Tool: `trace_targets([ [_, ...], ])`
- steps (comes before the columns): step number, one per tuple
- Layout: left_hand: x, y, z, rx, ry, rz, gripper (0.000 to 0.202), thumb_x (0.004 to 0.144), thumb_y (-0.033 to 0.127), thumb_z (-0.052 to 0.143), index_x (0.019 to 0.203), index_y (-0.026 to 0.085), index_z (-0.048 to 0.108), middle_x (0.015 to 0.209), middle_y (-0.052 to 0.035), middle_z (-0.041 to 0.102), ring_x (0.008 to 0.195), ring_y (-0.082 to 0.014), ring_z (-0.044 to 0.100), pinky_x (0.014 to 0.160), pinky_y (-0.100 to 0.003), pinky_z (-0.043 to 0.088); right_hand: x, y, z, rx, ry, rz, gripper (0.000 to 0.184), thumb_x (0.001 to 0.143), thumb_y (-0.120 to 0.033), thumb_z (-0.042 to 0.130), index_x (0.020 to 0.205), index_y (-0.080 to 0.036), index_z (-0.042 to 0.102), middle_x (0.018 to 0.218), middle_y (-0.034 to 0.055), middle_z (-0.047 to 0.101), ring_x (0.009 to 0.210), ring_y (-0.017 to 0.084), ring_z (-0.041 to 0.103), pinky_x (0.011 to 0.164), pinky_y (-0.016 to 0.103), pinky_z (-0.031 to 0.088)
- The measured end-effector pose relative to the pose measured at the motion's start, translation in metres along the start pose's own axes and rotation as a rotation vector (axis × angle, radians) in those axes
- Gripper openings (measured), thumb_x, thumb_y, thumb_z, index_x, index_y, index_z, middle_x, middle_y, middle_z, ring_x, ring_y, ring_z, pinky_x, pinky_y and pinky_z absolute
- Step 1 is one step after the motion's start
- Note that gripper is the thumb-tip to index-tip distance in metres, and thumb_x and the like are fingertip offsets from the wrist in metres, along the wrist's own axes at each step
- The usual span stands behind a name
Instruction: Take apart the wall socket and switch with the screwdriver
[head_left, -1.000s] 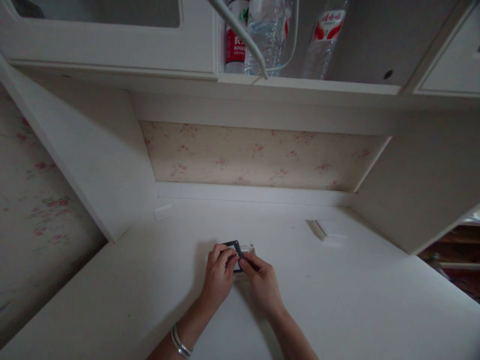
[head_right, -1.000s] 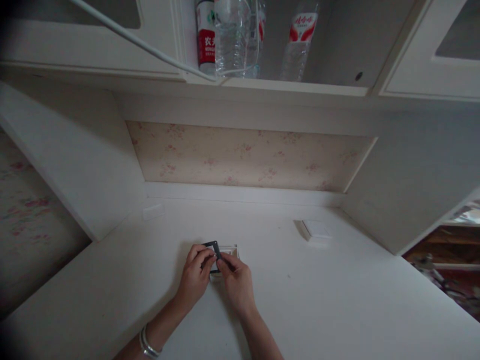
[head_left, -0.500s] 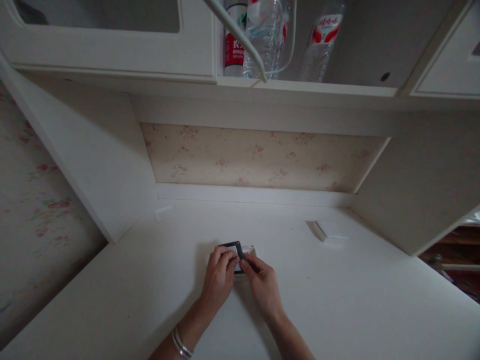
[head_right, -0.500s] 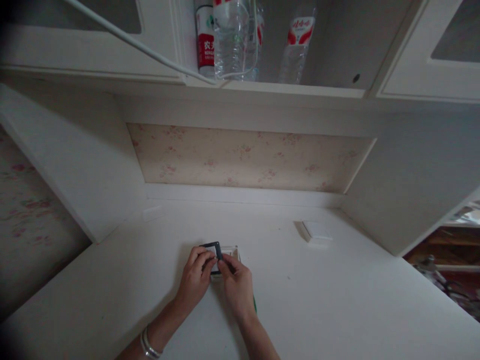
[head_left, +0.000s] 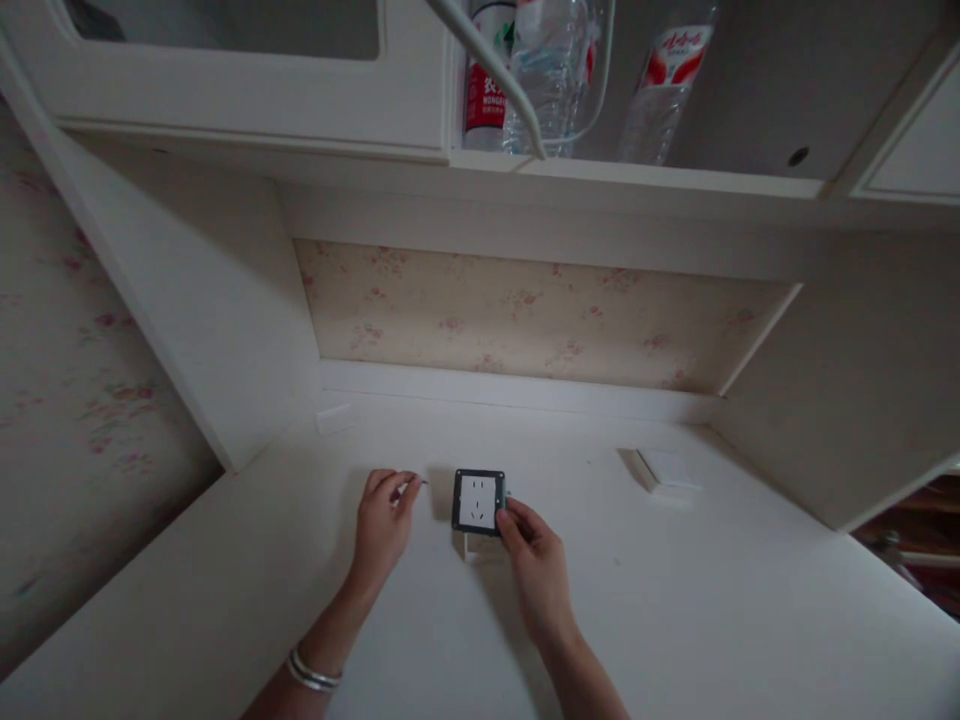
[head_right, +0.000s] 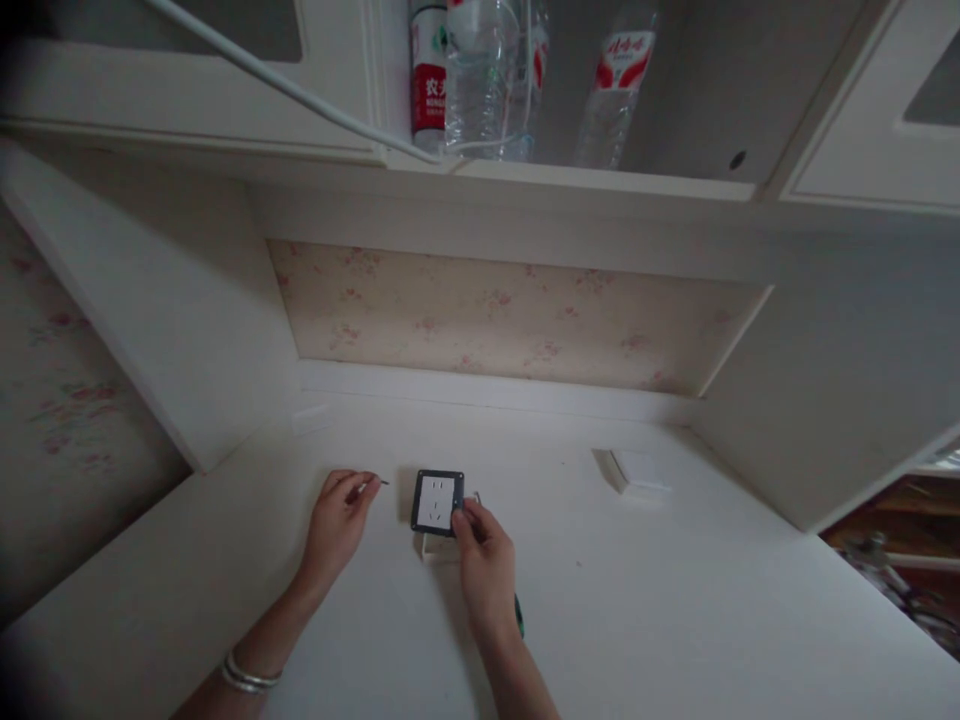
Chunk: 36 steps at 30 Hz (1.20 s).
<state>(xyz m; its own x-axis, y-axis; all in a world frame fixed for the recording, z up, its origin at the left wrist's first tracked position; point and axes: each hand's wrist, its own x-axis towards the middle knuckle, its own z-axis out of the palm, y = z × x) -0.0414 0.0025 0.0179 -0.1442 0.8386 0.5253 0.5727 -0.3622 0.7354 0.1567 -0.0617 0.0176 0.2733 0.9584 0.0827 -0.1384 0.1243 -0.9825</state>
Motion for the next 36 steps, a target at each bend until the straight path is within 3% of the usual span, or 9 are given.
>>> trace_targets([
  [7, 0.055, -0.087, -0.051, 0.497, -0.377, -0.141, 0.028, 0.085, 0.034, 0.049, 0.087, 0.018, 0.072, 0.095, -0.0065, 0.066, 0.089, -0.0199, 0.061, 0.085, -0.029, 0.045, -0.003, 0.002, 0.005, 0.120, -0.018, 0.074, 0.041, 0.078, -0.041, 0.067, 0.109, -0.015, 0.065, 0.104, 0.0102, 0.069, 0.100, 0.024, 0.062, 0.094, 0.040, 0.045],
  [12, 0.095, -0.115, -0.066, 0.574, -0.440, -0.218, 0.028, 0.083, 0.033, 0.050, 0.082, 0.017, 0.074, 0.081, -0.0072, 0.070, 0.081, -0.0223, 0.065, 0.073, -0.028, 0.047, -0.009, -0.001, 0.009, 0.099, -0.058, 0.114, 0.039, 0.078, -0.042, 0.067, 0.107, -0.015, 0.067, 0.103, 0.0100, 0.069, 0.097, 0.024, 0.063, 0.092, 0.040, 0.046],
  [18, 0.124, -0.132, -0.059, 0.653, -0.381, -0.308, 0.026, 0.080, 0.032, 0.053, 0.087, 0.018, 0.074, 0.100, -0.0128, 0.070, 0.093, -0.0278, 0.064, 0.074, -0.032, 0.048, -0.009, -0.003, 0.008, 0.100, -0.075, 0.128, 0.040, 0.077, -0.041, 0.068, 0.108, -0.015, 0.067, 0.105, 0.0098, 0.069, 0.101, 0.025, 0.061, 0.093, 0.040, 0.045],
  [23, 0.131, -0.137, -0.053, 0.649, -0.386, -0.324, 0.025, 0.080, 0.032, 0.053, 0.087, 0.020, 0.074, 0.094, -0.0088, 0.072, 0.087, -0.0241, 0.066, 0.073, -0.029, 0.048, -0.008, -0.003, 0.006, 0.104, -0.076, 0.131, 0.039, 0.078, -0.041, 0.067, 0.107, -0.015, 0.067, 0.107, 0.0100, 0.068, 0.103, 0.025, 0.060, 0.093, 0.038, 0.045],
  [30, 0.129, -0.130, -0.065, 0.650, -0.363, -0.272, 0.032, 0.087, 0.034, 0.043, 0.094, 0.020, 0.071, 0.104, -0.0066, 0.070, 0.100, -0.0249, 0.062, 0.083, -0.030, 0.045, -0.006, -0.005, 0.005, 0.137, -0.070, 0.142, 0.039, 0.077, -0.041, 0.068, 0.107, -0.015, 0.068, 0.107, 0.0099, 0.068, 0.103, 0.024, 0.060, 0.090, 0.035, 0.046],
  [33, 0.115, -0.111, -0.066, 0.639, -0.338, -0.220, 0.034, 0.089, 0.034, 0.040, 0.099, 0.019, 0.069, 0.110, -0.0074, 0.067, 0.104, -0.0244, 0.059, 0.088, -0.030, 0.043, -0.006, -0.005, 0.006, 0.192, -0.050, 0.165, 0.039, 0.075, -0.040, 0.071, 0.105, -0.016, 0.069, 0.110, 0.0103, 0.067, 0.104, 0.025, 0.060, 0.090, 0.036, 0.047],
  [36, 0.083, -0.068, -0.059, 0.541, -0.408, -0.102, 0.031, 0.089, 0.037, 0.042, 0.096, 0.021, 0.068, 0.105, -0.0026, 0.068, 0.099, -0.0187, 0.061, 0.089, -0.025, 0.041, -0.006, -0.006, 0.007, 0.249, -0.036, 0.194, 0.038, 0.072, -0.039, 0.073, 0.103, -0.016, 0.070, 0.111, 0.0106, 0.067, 0.102, 0.025, 0.061, 0.090, 0.037, 0.047],
])
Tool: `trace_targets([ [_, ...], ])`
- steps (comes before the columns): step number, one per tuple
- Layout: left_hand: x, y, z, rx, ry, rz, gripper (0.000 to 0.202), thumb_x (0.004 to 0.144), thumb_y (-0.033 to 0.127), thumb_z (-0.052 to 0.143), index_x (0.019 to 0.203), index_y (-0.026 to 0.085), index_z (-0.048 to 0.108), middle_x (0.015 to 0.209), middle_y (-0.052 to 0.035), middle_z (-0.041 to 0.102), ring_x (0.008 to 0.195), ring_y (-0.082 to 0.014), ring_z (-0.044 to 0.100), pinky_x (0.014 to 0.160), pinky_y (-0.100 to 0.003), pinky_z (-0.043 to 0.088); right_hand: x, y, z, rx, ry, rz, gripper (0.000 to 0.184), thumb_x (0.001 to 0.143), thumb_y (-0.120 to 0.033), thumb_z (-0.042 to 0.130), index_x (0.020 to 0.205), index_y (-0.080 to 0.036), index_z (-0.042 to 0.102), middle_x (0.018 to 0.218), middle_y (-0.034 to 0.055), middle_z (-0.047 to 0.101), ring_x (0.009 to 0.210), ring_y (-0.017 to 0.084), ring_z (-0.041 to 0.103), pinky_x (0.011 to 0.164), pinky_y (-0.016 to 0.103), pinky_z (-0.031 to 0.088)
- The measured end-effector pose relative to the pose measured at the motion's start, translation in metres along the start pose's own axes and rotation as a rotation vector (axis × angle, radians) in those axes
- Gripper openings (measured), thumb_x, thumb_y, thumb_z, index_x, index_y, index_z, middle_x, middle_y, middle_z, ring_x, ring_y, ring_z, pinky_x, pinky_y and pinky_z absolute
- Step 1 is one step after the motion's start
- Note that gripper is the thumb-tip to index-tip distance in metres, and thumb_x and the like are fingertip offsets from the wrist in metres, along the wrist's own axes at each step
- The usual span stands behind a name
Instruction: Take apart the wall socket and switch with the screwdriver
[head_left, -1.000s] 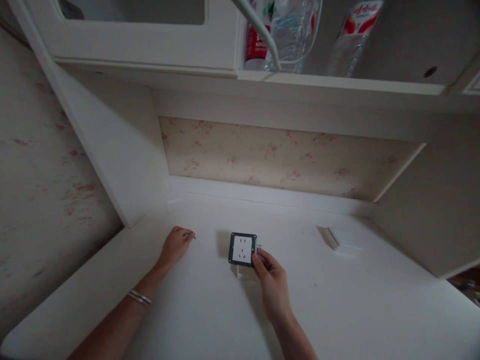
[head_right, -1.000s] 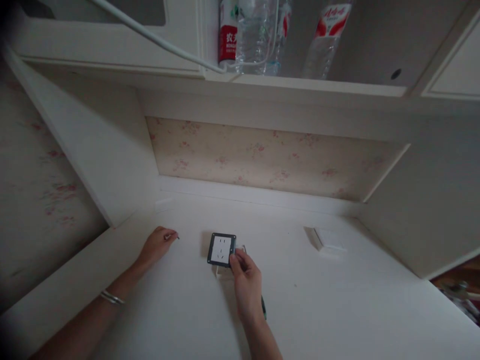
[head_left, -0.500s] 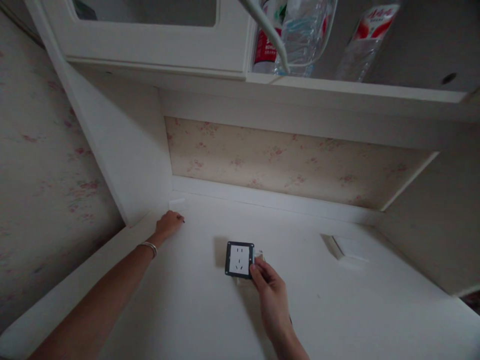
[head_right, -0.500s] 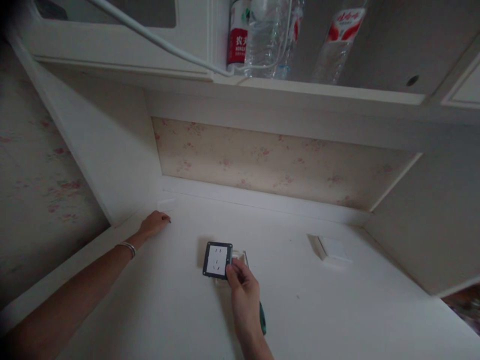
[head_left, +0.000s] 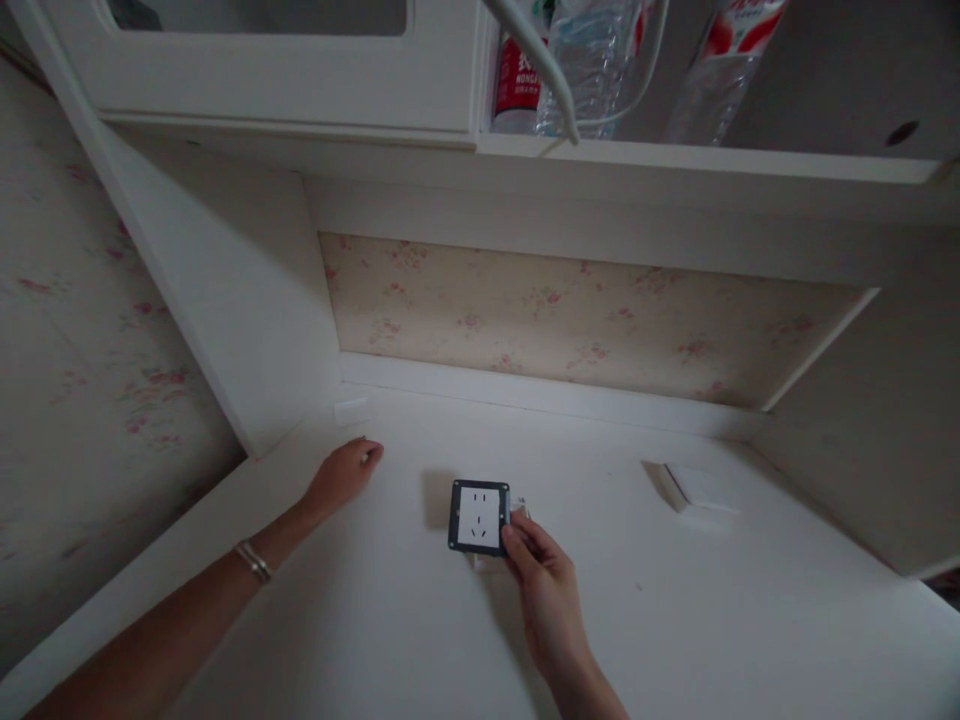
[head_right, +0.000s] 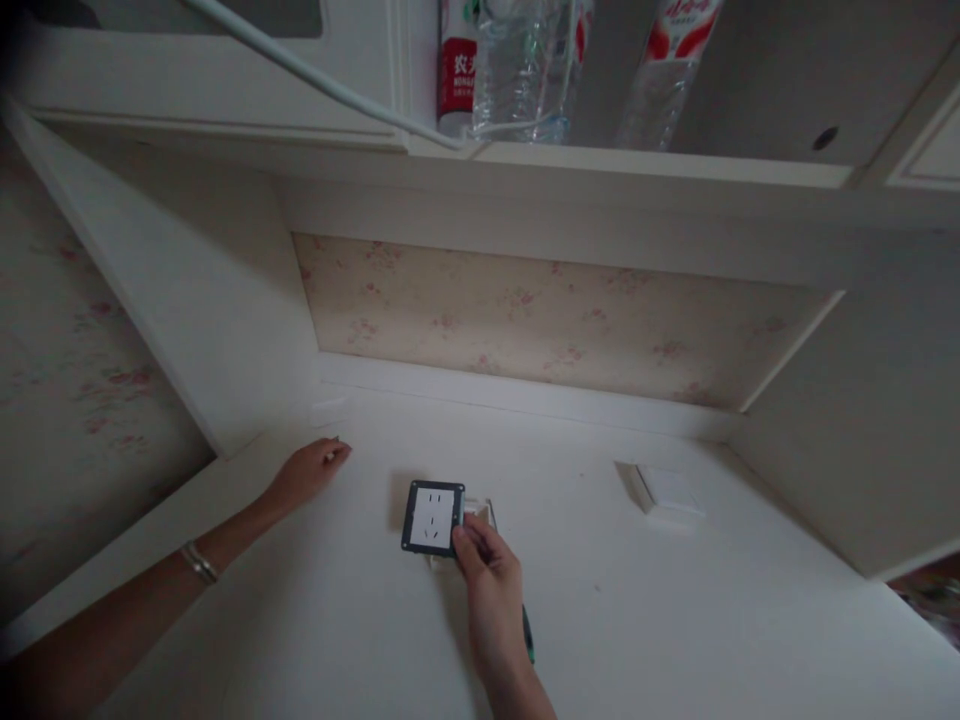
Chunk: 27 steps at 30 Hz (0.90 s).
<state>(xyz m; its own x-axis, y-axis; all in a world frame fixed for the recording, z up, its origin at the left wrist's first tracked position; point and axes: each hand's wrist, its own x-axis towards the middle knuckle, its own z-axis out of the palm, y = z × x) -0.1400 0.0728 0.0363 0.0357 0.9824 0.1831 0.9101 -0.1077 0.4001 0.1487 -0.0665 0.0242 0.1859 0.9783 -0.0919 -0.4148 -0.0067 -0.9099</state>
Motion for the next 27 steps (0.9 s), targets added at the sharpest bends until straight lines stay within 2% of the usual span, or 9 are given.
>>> trace_targets([
  [2, -0.031, 0.037, -0.001, -0.244, -0.113, 0.145, 0.035, 0.090, 0.043, 0.041, 0.092, 0.020, 0.067, 0.092, -0.0031, 0.069, 0.088, -0.0185, 0.062, 0.080, -0.025, 0.044, -0.001, -0.001, 0.002, 0.032, 0.014, 0.021, 0.039, 0.070, -0.038, 0.075, 0.101, -0.015, 0.070, 0.107, 0.0107, 0.068, 0.100, 0.025, 0.062, 0.090, 0.038, 0.048],
  [4, -0.062, 0.074, -0.001, -0.492, -0.298, 0.175, 0.044, 0.091, 0.050, 0.036, 0.087, 0.019, 0.066, 0.080, -0.0033, 0.067, 0.070, -0.0162, 0.060, 0.064, -0.024, 0.045, -0.002, -0.003, 0.004, 0.062, 0.029, 0.035, 0.039, 0.068, -0.038, 0.077, 0.100, -0.016, 0.071, 0.103, 0.0100, 0.069, 0.098, 0.025, 0.062, 0.090, 0.038, 0.048],
  [6, -0.087, 0.105, 0.000, -0.709, -0.464, 0.190, 0.042, 0.090, 0.051, 0.038, 0.094, 0.018, 0.063, 0.080, -0.0037, 0.066, 0.059, -0.0131, 0.056, 0.055, -0.023, 0.042, -0.003, -0.004, 0.004, 0.082, 0.036, 0.035, 0.039, 0.067, -0.038, 0.077, 0.100, -0.017, 0.071, 0.103, 0.0092, 0.069, 0.096, 0.024, 0.063, 0.089, 0.036, 0.048],
  [8, -0.100, 0.123, 0.005, -0.861, -0.430, 0.116, 0.038, 0.088, 0.051, 0.043, 0.093, 0.017, 0.060, 0.077, -0.0029, 0.063, 0.054, -0.0113, 0.052, 0.049, -0.022, 0.039, -0.004, -0.005, 0.005, 0.083, 0.030, 0.031, 0.040, 0.069, -0.038, 0.077, 0.102, -0.018, 0.070, 0.104, 0.0088, 0.069, 0.096, 0.023, 0.062, 0.087, 0.035, 0.049],
  [10, -0.100, 0.127, 0.009, -0.918, -0.388, 0.046, 0.038, 0.087, 0.051, 0.045, 0.087, 0.016, 0.059, 0.068, -0.0012, 0.058, 0.052, -0.0111, 0.051, 0.046, -0.021, 0.036, -0.005, -0.005, 0.005, 0.059, -0.007, 0.027, 0.042, 0.071, -0.039, 0.075, 0.106, -0.018, 0.069, 0.106, 0.0090, 0.068, 0.097, 0.022, 0.062, 0.088, 0.035, 0.048],
  [14, -0.061, 0.093, 0.012, -0.792, -0.280, -0.030, 0.041, 0.085, 0.051, 0.044, 0.083, 0.014, 0.063, 0.061, -0.0005, 0.057, 0.052, -0.0122, 0.052, 0.046, -0.021, 0.035, -0.006, -0.004, 0.005, 0.020, -0.054, 0.054, 0.041, 0.074, -0.043, 0.071, 0.106, -0.017, 0.067, 0.109, 0.0095, 0.066, 0.095, 0.021, 0.062, 0.088, 0.036, 0.048],
  [18, 0.009, 0.034, 0.002, -0.298, -0.068, -0.169, 0.040, 0.087, 0.044, 0.040, 0.090, 0.016, 0.069, 0.068, -0.0022, 0.066, 0.062, -0.0156, 0.060, 0.052, -0.022, 0.039, -0.005, -0.005, 0.004, 0.026, -0.057, 0.089, 0.036, 0.076, -0.047, 0.068, 0.092, -0.016, 0.067, 0.089, 0.0080, 0.068, 0.072, 0.016, 0.062, 0.072, 0.031, 0.052],
  [22, 0.068, -0.012, -0.004, -0.137, -0.008, -0.239, 0.036, 0.087, 0.038, 0.042, 0.093, 0.015, 0.070, 0.086, -0.0076, 0.071, 0.083, -0.0222, 0.065, 0.063, -0.025, 0.043, -0.005, -0.006, 0.005, 0.004, -0.117, 0.115, 0.034, 0.076, -0.048, 0.068, 0.083, -0.015, 0.065, 0.075, 0.0045, 0.065, 0.059, 0.013, 0.058, 0.056, 0.024, 0.047],
  [27, 0.111, -0.044, 0.005, -0.006, -0.010, -0.318, 0.034, 0.085, 0.032, 0.046, 0.090, 0.012, 0.072, 0.099, -0.0158, 0.070, 0.094, -0.0299, 0.065, 0.070, -0.030, 0.046, -0.002, -0.009, 0.004, -0.003, -0.100, 0.105, 0.035, 0.075, -0.049, 0.068, 0.081, -0.015, 0.063, 0.070, 0.0025, 0.063, 0.051, 0.010, 0.054, 0.052, 0.023, 0.042],
])
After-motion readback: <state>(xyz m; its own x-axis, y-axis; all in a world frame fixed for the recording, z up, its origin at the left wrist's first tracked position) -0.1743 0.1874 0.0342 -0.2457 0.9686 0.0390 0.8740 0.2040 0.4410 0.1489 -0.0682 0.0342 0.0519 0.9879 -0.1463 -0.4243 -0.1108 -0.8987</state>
